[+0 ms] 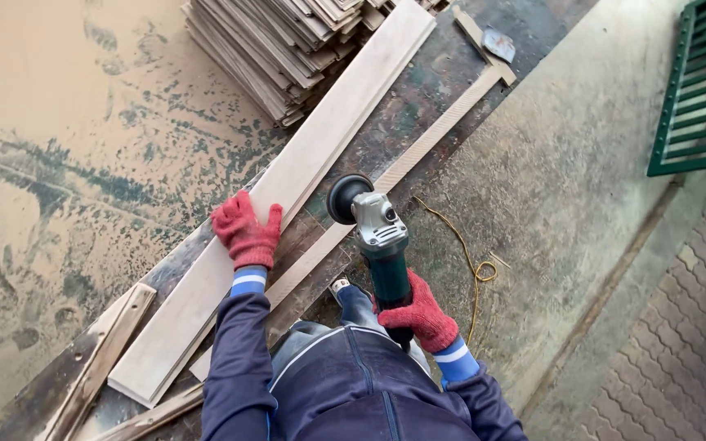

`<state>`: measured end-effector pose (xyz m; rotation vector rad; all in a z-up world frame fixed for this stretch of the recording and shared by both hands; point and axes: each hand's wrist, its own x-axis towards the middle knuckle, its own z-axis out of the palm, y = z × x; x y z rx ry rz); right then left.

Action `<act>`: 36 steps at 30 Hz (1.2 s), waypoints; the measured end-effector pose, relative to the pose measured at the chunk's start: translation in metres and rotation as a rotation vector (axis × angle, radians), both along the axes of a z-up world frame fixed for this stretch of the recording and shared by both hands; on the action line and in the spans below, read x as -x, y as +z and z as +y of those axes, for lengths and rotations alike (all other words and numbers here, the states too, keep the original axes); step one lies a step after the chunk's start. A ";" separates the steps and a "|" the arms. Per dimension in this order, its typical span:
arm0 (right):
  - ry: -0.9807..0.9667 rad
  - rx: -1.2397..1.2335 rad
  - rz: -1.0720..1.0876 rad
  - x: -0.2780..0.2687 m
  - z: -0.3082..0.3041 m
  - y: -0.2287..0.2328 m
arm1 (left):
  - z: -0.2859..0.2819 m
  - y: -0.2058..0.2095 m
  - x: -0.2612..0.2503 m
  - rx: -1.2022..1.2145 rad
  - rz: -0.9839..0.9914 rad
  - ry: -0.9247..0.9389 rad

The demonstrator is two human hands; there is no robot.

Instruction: Sanding a wooden plank with a handheld power sander on a workbench.

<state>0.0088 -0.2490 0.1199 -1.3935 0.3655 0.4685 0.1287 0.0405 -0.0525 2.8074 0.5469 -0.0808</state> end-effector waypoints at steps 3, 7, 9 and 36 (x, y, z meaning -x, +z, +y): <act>-0.069 0.048 0.017 0.008 -0.009 0.011 | -0.010 0.018 0.007 0.013 -0.040 -0.043; -0.112 0.057 0.044 0.008 -0.025 0.009 | -0.030 0.027 0.021 0.005 -0.110 -0.145; -0.124 0.069 0.050 0.007 -0.030 0.005 | -0.040 0.017 0.026 0.006 -0.140 -0.169; 0.567 0.065 0.158 -0.047 0.035 -0.071 | -0.085 0.064 0.153 1.814 -0.197 0.679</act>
